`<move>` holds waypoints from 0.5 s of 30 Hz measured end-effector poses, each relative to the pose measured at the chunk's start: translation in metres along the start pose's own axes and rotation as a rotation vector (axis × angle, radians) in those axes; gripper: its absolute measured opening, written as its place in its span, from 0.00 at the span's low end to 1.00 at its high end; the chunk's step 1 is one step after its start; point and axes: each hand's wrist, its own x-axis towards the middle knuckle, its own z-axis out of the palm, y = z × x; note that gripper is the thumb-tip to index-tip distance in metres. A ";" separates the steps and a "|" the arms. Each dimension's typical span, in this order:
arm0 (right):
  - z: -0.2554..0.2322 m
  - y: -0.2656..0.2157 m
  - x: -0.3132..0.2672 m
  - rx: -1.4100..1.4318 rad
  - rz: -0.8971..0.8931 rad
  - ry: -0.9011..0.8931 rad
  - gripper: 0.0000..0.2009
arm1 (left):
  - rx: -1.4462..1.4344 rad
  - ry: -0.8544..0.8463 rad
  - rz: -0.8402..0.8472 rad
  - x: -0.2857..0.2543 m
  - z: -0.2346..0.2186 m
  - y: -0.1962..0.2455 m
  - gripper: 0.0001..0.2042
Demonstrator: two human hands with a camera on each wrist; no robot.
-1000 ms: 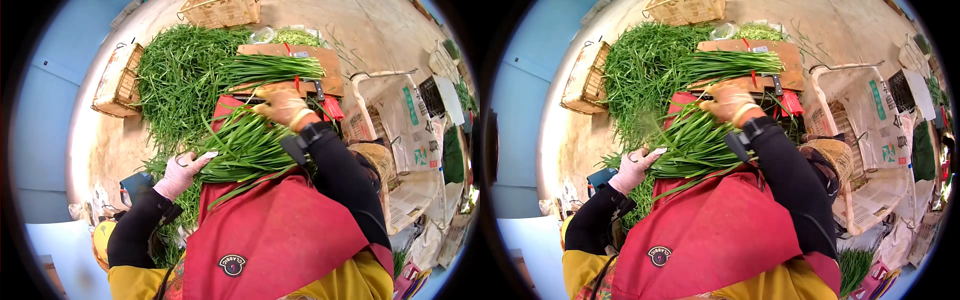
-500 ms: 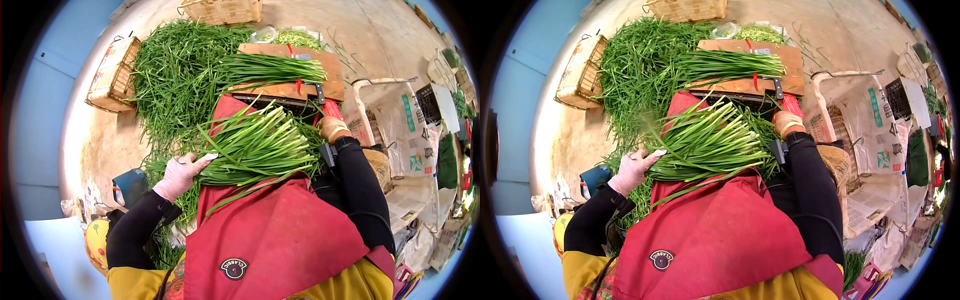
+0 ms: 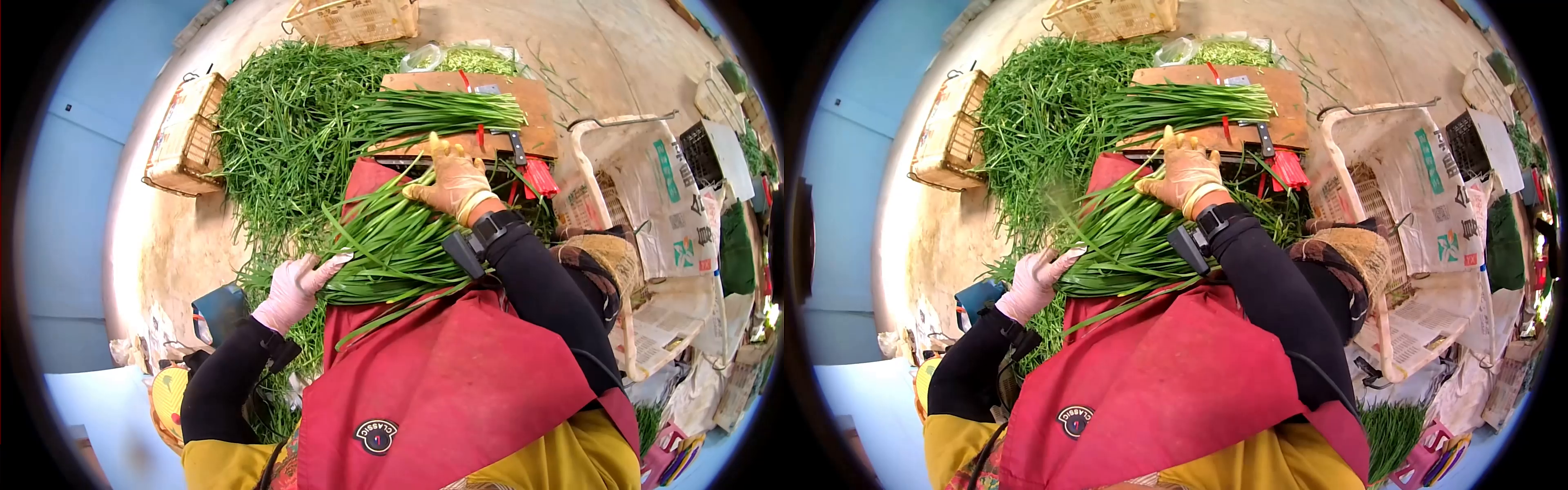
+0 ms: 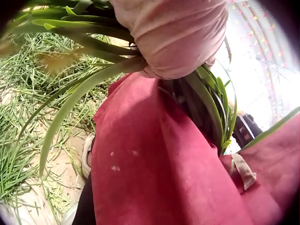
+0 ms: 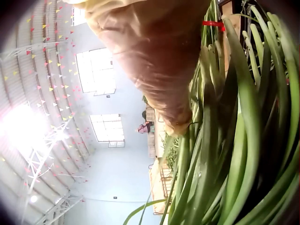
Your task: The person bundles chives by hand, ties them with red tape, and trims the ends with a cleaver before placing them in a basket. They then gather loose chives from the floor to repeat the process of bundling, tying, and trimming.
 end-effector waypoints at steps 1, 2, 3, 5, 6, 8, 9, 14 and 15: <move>-0.003 0.000 -0.001 0.065 0.055 -0.033 0.54 | -0.002 -0.018 -0.018 0.001 -0.003 0.002 0.38; -0.006 0.002 -0.002 0.130 0.112 -0.064 0.54 | -0.004 -0.035 -0.034 0.001 -0.004 0.004 0.38; -0.005 0.006 -0.001 0.222 0.100 -0.074 0.54 | -0.004 -0.030 -0.031 0.001 -0.002 0.003 0.38; -0.001 0.011 -0.002 0.179 0.059 -0.009 0.53 | 0.056 -0.063 -0.044 0.000 0.003 0.001 0.38; -0.004 0.010 -0.004 0.169 0.062 0.001 0.52 | 0.057 -0.050 -0.040 -0.001 0.002 -0.001 0.38; -0.003 0.010 -0.002 0.182 -0.009 0.020 0.36 | -0.006 -0.105 -0.069 0.001 0.002 -0.003 0.36; -0.002 0.005 0.002 0.204 0.010 -0.072 0.30 | 0.060 -0.189 -0.120 0.003 -0.003 0.000 0.35; 0.009 0.005 0.005 -0.005 0.146 -0.039 0.28 | -0.118 0.141 0.009 0.007 0.024 -0.003 0.33; 0.000 0.008 0.006 0.038 0.191 -0.131 0.31 | 0.035 0.101 0.040 0.005 0.022 -0.005 0.35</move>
